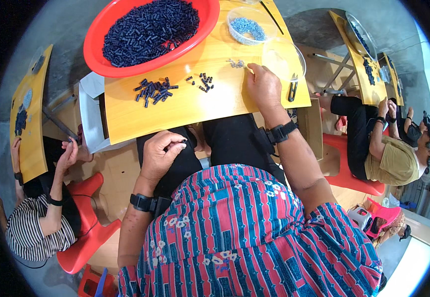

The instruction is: Manually assembling small black plastic pins into blue plastic holders at a workstation.

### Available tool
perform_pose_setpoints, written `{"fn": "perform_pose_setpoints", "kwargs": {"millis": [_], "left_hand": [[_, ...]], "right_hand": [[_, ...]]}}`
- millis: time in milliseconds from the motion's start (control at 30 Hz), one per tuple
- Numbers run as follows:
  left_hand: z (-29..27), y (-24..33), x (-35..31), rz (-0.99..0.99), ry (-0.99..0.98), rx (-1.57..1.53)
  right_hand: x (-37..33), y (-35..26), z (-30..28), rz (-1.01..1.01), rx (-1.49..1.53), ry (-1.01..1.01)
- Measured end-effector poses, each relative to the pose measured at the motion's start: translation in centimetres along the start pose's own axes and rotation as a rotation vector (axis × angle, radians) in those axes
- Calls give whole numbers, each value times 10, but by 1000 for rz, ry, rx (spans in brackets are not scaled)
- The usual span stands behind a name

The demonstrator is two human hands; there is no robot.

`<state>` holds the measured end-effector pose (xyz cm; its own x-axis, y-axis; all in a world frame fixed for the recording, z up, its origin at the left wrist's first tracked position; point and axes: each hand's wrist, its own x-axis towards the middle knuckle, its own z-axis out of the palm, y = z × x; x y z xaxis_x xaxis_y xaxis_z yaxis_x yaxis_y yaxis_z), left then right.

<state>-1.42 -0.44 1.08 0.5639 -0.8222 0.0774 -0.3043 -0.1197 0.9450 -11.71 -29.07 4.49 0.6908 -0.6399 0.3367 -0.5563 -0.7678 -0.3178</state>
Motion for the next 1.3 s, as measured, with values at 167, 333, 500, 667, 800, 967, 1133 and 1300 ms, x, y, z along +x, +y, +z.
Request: {"fn": "perform_pose_setpoints", "kwargs": {"millis": [167,333,500,667,800,967,1133,1300], "left_hand": [[-1,0,-1,-10,0,1],[0,1,0,-8,-3,-1],[0,1,3,24,1,6],[1,-3,-2,22,29,4],[2,-11,-2,18,37,5],[2,-14,-2,-44,53,-186],[-2,7,1,-56,14,-354],[2,5,-6,-18,7,-460]], "right_hand": [[7,-2,2,2,-45,-48],[12,1,6,16,-81,-55],[11,4,8,28,-145,-51],[2,6,13,-46,-89,-44],[-6,9,15,-57,-48,-39],[-25,-24,6,-164,450,-136],[-43,-75,-18,-249,572,-367],[-54,-95,-17,-507,582,-433]]}}
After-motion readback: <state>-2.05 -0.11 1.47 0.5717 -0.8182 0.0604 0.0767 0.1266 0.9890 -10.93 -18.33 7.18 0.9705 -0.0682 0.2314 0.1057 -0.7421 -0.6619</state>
